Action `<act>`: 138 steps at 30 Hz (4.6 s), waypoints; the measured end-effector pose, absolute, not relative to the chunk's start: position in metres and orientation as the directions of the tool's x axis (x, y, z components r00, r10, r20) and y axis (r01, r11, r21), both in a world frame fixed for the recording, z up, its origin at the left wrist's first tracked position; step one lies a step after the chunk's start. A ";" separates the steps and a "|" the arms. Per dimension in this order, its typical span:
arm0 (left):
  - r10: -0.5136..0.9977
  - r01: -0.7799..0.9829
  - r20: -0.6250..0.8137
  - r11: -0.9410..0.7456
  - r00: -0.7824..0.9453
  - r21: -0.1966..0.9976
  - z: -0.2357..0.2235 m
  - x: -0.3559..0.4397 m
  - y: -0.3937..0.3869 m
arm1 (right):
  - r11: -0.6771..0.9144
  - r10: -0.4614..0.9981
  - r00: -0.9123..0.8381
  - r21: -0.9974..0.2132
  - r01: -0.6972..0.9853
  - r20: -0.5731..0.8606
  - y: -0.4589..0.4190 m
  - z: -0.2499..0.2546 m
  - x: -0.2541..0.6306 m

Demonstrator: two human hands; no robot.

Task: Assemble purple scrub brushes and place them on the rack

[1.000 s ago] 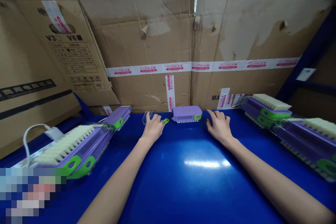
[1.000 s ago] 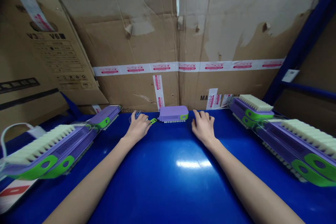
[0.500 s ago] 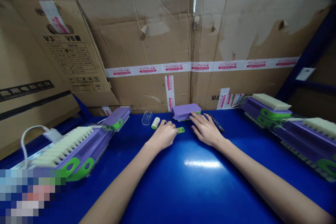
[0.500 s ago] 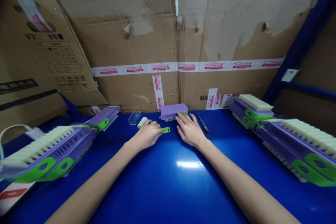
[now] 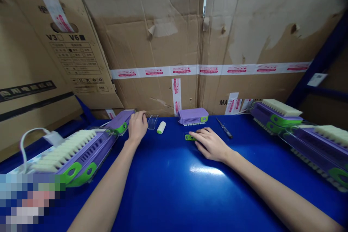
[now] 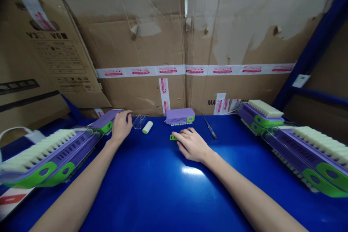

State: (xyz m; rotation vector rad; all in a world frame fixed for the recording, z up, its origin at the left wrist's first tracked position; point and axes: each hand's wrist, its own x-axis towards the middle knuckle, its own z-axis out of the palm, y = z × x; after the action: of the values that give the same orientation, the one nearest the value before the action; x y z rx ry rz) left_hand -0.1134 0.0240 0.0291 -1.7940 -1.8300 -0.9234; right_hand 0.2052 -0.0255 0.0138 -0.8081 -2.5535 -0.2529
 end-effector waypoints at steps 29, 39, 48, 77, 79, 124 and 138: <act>0.957 0.980 0.286 0.101 -0.048 -0.172 0.029 -0.137 0.072 | 0.733 0.628 -0.661 -0.026 0.680 0.410 -0.022 0.011 0.208; 0.944 0.989 0.307 0.139 -0.118 -0.046 0.023 -0.136 0.077 | 0.731 0.631 -0.661 -0.028 0.681 0.405 -0.021 0.012 0.208; 0.892 0.941 0.310 0.280 -0.328 0.191 0.023 -0.129 0.089 | 0.729 0.633 -0.657 -0.031 0.684 0.411 -0.021 0.011 0.208; 0.980 0.209 0.115 -0.149 0.163 0.967 0.067 0.022 -0.009 | 0.763 0.539 -0.370 -0.253 0.595 0.756 -0.019 0.004 0.199; 0.962 0.132 0.015 -0.053 0.272 0.990 0.059 0.030 -0.015 | 0.788 0.529 -0.389 -0.267 0.554 0.754 -0.018 0.001 0.198; 0.853 0.653 0.347 -0.522 0.390 0.549 0.004 0.017 -0.006 | 0.382 0.924 -0.072 -0.903 0.196 0.376 -0.006 -0.003 0.202; 0.942 0.244 0.195 -0.264 0.273 0.933 0.008 0.027 -0.011 | 0.268 0.963 -0.050 -0.963 0.027 0.266 -0.010 0.002 0.195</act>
State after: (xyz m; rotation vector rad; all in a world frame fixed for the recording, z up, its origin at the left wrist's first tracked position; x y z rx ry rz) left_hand 0.0275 -0.0107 0.0075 -2.9967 -1.9321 -1.8342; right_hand 0.1946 -0.0103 0.0023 -1.0086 -1.3834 1.0232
